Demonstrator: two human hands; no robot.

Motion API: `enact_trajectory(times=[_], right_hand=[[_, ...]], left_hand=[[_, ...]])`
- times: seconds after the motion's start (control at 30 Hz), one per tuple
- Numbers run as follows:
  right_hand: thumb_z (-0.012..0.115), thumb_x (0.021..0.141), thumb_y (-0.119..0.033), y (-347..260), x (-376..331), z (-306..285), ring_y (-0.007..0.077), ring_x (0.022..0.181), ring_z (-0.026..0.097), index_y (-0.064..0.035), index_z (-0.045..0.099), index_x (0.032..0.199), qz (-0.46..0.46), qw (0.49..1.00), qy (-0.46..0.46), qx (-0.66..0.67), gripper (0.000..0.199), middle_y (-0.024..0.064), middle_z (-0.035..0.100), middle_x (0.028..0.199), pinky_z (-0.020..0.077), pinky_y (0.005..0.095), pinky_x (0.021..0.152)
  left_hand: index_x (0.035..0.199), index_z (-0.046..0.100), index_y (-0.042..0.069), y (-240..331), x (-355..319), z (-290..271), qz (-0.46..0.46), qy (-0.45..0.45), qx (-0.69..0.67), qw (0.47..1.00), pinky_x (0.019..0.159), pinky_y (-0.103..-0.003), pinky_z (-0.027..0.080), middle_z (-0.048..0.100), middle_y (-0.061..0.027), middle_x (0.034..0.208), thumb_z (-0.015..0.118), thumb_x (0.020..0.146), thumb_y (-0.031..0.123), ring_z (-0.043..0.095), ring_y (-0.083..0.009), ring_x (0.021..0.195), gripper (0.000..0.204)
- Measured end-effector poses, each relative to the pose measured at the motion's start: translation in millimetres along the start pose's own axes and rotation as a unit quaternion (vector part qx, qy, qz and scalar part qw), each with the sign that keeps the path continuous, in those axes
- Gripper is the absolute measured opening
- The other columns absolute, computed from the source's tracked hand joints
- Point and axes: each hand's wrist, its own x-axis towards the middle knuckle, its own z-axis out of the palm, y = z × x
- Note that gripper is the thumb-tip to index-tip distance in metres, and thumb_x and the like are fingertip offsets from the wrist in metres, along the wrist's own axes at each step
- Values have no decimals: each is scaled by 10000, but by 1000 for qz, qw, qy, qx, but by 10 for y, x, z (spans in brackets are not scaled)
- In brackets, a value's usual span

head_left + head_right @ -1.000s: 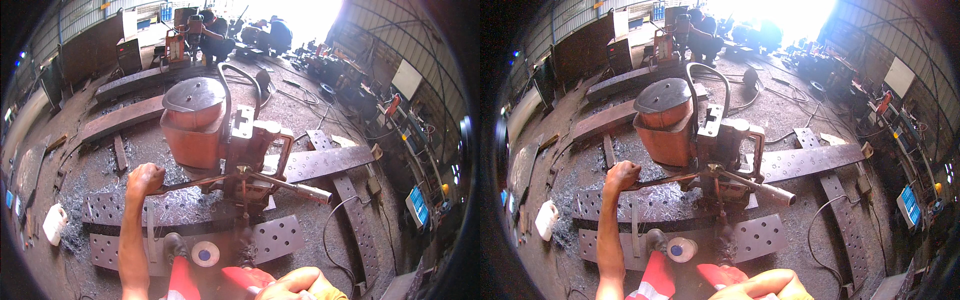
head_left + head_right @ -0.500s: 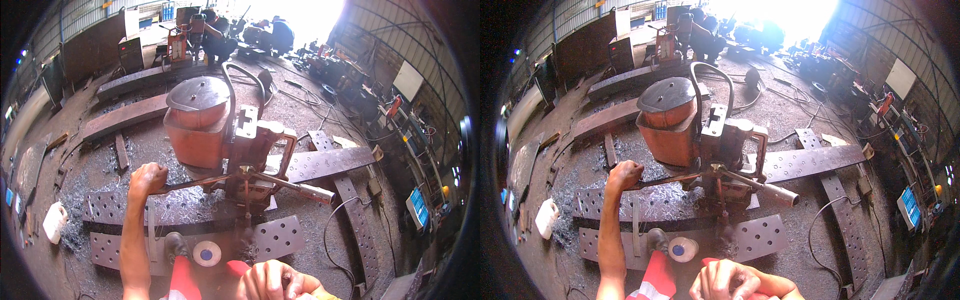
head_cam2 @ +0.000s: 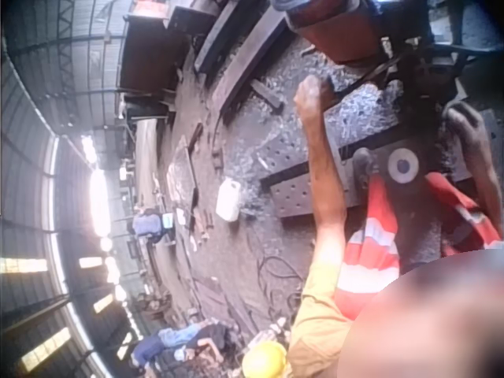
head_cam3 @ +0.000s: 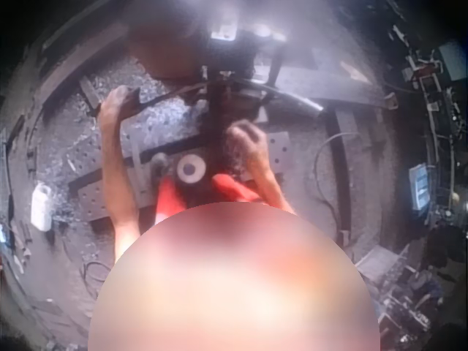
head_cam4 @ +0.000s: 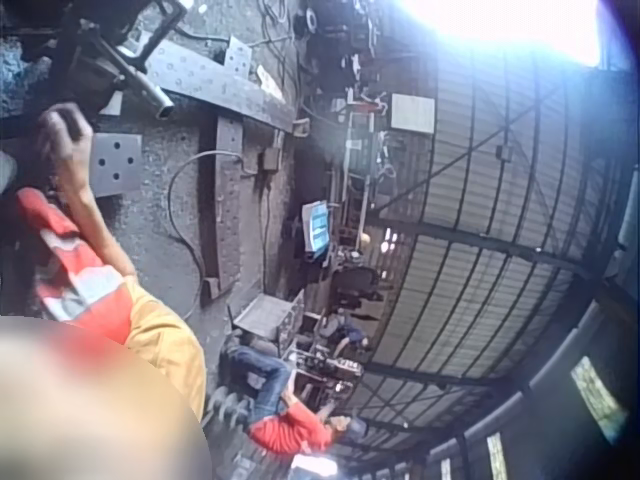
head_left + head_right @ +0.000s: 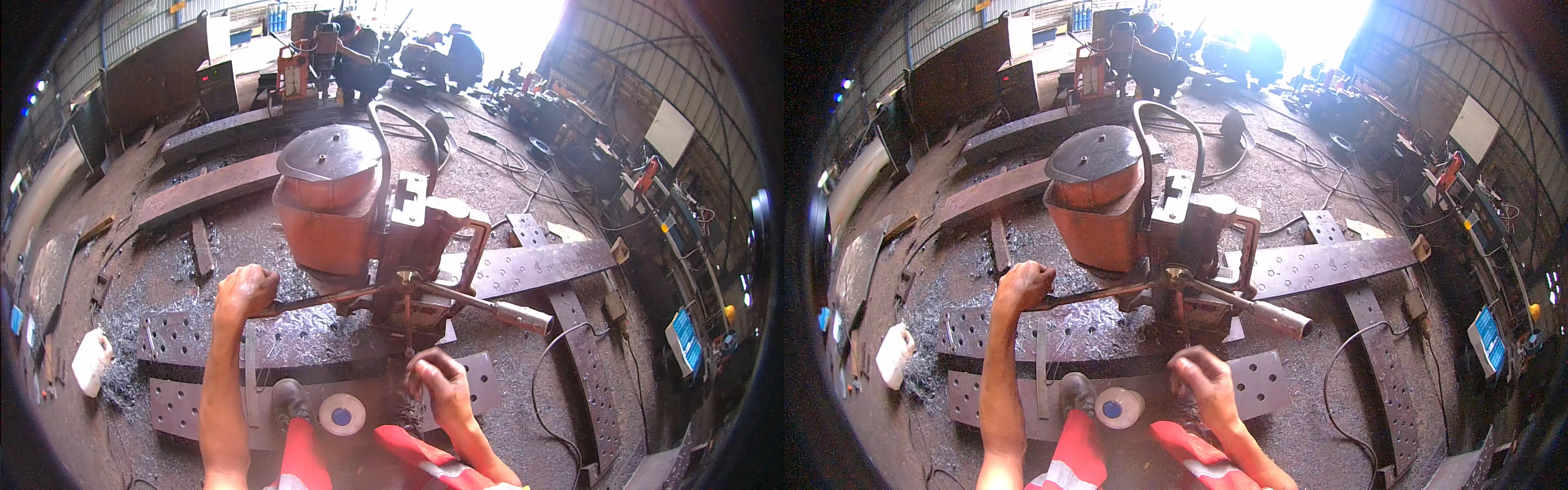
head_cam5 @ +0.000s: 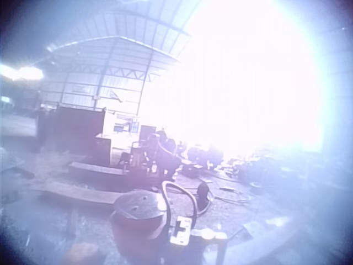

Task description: The person operates a drill press on a perforated metal plate, repeatedly positioning the drill, lowering the handle to drill holes, and applying liquid from a plastic bottle to the work area. The person adjusts the plate and clears metal shavings between cycles.

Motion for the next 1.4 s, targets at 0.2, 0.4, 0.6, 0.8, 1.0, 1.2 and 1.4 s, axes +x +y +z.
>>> enact_trajectory(times=[0.2, 0.4, 0.6, 0.8, 1.0, 1.2, 1.4], right_hand=[[736, 873, -124, 852, 310, -431, 215, 1081, 601, -59, 551, 1284, -109, 937, 197, -266, 455, 106, 634, 1165, 465, 369, 997], [758, 874, -255, 1576, 533, -591, 241, 1100, 634, -22, 589, 1241, -8, 958, 83, -273, 466, 144, 684, 1125, 482, 364, 962], [746, 911, -302, 1899, 845, -772, 108, 717, 548, -6, 638, 896, 56, 978, 31, -201, 315, 9, 612, 756, 458, 307, 655], [732, 908, -363, 1934, 937, -735, 79, 560, 458, -75, 604, 653, 98, 967, 43, -233, 405, -36, 511, 587, 361, 323, 512], [725, 900, -327, 1908, 947, -654, 90, 507, 438, -71, 545, 561, 60, 962, 89, -252, 462, -32, 483, 539, 334, 346, 474], [731, 888, -307, 2018, 991, -750, 106, 493, 438, -53, 563, 568, 67, 954, 86, -278, 441, -18, 483, 530, 337, 359, 475], [732, 885, -287, 1992, 967, -701, 119, 487, 443, -42, 569, 570, 57, 956, 97, -269, 431, -10, 492, 525, 340, 386, 482]], left_hand=[[949, 744, 53, 68, -30, -62, -2, -6, 6, 1000, 891, -476, 527, 695, -254, 952, 497, 907, 394, 683, -419, 968, 423], [945, 747, 59, 41, 5, -25, -17, -24, -8, 1000, 897, -471, 528, 693, -256, 954, 497, 902, 394, 684, -423, 965, 420], [926, 756, 49, 16, 24, -1, -9, -9, -14, 1000, 880, -465, 532, 710, -231, 927, 497, 901, 388, 697, -409, 947, 427], [925, 754, 39, 37, 5, -27, -5, -2, -13, 1000, 865, -476, 529, 698, -253, 905, 505, 898, 374, 694, -418, 937, 418], [910, 747, 18, 4, 14, 16, 5, 19, -12, 1000, 857, -489, 529, 683, -280, 895, 502, 892, 368, 691, -436, 919, 428], [904, 735, 6, -33, 50, 64, -3, 35, -16, 999, 847, -494, 530, 676, -285, 882, 501, 890, 361, 683, -452, 908, 426], [882, 714, -18, -47, 38, 69, 3, 45, -44, 998, 810, -492, 527, 663, -286, 832, 503, 893, 379, 692, -442, 872, 450]])
